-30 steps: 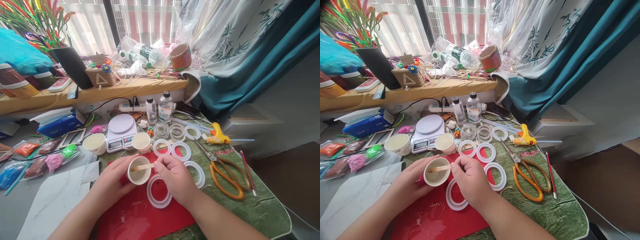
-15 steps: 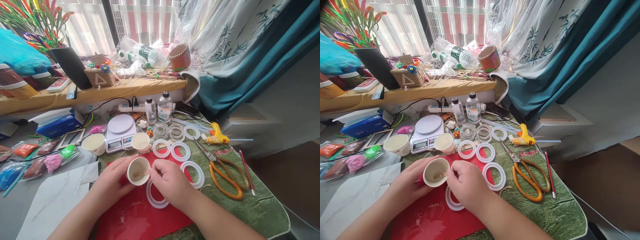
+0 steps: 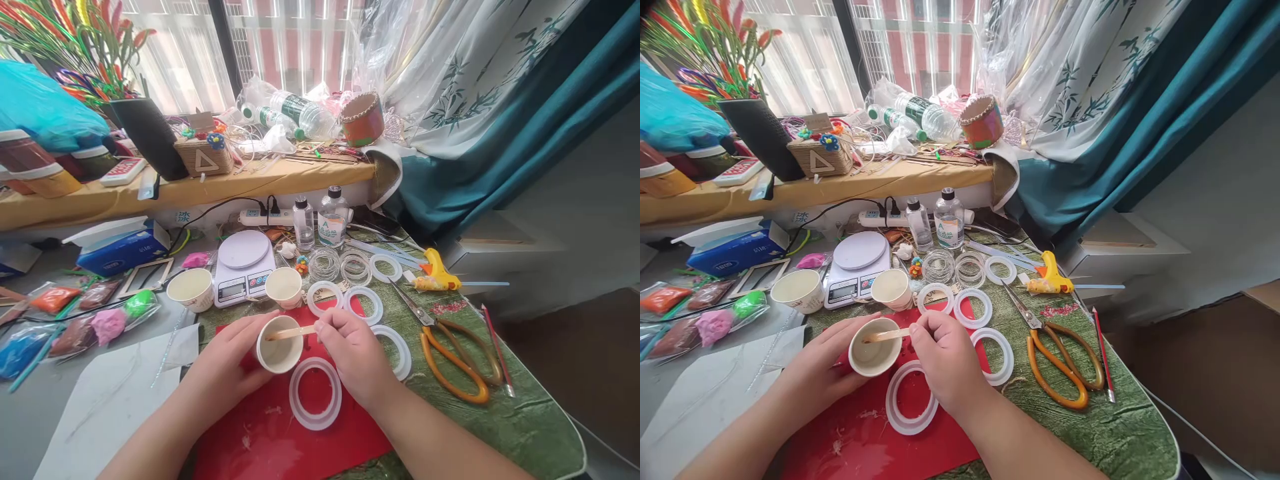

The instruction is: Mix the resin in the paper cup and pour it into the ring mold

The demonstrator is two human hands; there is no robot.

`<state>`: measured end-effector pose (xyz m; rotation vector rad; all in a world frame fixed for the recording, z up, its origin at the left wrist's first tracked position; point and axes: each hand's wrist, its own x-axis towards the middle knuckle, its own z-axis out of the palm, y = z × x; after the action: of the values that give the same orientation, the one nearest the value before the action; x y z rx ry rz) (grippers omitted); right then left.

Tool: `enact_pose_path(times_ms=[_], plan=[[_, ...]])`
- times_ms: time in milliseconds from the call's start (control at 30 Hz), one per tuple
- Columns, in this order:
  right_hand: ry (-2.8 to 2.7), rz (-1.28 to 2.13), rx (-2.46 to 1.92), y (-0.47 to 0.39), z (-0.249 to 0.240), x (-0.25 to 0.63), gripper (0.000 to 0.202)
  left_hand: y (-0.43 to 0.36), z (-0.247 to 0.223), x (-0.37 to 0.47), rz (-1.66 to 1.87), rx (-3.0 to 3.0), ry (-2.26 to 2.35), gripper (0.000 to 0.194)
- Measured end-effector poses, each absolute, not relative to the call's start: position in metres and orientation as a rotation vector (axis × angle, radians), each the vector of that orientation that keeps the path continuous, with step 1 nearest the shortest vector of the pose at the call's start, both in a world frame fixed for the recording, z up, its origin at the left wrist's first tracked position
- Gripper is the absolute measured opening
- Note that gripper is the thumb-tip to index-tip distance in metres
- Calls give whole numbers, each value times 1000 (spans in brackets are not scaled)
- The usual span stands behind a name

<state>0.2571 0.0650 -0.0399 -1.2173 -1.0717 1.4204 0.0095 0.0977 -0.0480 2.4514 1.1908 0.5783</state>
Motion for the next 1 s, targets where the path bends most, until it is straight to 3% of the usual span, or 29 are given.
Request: enact_pose_path(times_ms=[533,800,1000], plan=[[-1076,1260,-1179,61,-39,260,32,99,-46,12,589,2453,1168,54],[-1640,804,-1253,58,-35,256,27,97,-45,13,611,2464,1139,53],[-1768,605,-1321,63,-39,256,29,96,-46,13,622,2479,1114,57]])
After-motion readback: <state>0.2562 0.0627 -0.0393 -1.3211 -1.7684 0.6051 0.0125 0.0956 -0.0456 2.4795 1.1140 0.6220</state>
